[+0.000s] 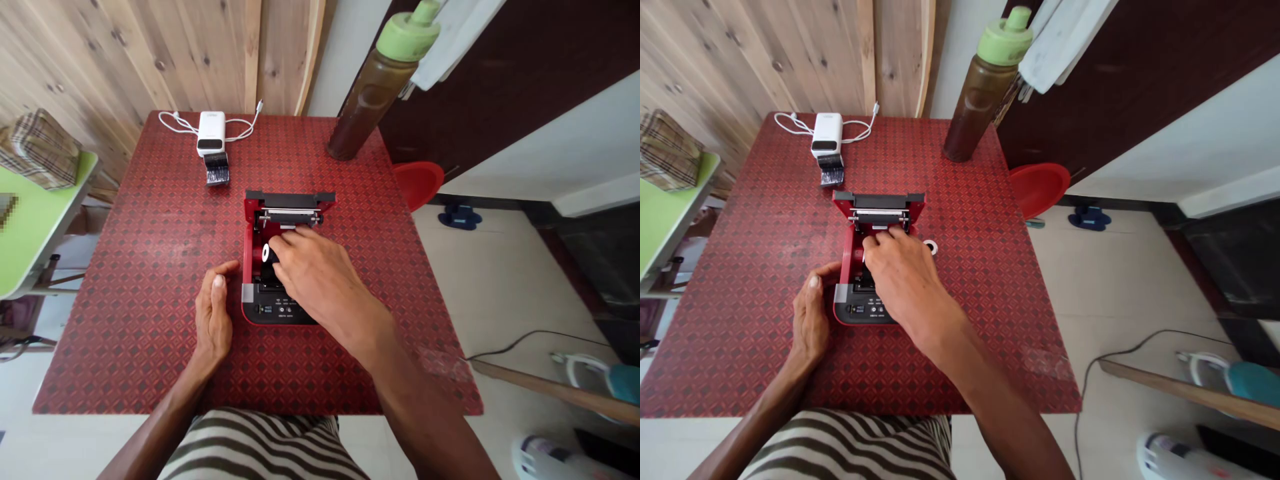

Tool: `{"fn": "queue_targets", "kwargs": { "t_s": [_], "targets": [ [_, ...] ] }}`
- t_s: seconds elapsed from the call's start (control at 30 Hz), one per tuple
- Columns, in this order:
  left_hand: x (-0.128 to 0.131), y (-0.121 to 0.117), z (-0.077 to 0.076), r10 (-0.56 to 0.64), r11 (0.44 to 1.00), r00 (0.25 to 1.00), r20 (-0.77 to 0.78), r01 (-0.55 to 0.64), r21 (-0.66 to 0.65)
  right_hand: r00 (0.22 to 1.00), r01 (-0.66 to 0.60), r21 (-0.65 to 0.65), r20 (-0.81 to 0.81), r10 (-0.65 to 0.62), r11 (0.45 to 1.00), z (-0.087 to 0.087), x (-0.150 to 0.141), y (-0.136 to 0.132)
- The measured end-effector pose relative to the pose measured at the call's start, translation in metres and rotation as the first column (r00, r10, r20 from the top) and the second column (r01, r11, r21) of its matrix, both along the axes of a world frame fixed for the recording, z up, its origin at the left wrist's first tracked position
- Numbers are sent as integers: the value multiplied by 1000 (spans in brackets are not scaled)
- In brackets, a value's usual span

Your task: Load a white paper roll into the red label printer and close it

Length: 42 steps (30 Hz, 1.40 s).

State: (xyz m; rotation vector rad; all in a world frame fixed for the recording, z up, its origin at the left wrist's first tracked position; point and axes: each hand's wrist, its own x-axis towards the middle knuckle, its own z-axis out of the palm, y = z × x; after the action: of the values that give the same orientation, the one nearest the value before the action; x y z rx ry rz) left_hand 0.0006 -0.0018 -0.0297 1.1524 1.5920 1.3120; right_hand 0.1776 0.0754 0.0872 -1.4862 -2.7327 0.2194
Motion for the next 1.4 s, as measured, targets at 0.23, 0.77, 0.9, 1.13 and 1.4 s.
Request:
{"fn": "queue_targets", "kwargs": {
  "t_s": [0.23,0.77,0.9,1.13,1.4],
  "targets": [
    [2,0,1,5,1000,998,-56,-5,3,824,148,188,-566,-16,971,4,46,-42],
    [9,-1,-3,19,998,988,-156,-9,69,47,859,-230,-855,-517,457,-123,73,-84],
    [11,-1,-1,21,998,987,-159,-11,59,243,762,-255,-740,-628,595,-130,64,-100],
    [7,-2,0,0,1000,994,-108,3,28,507,547,-184,-704,-498,817,-120,67,-104],
    [5,-1,6,-13,1000,991,-133,13,-3,598,411,-197,-679,-426,890,-117,76,-100]
  ]
}}
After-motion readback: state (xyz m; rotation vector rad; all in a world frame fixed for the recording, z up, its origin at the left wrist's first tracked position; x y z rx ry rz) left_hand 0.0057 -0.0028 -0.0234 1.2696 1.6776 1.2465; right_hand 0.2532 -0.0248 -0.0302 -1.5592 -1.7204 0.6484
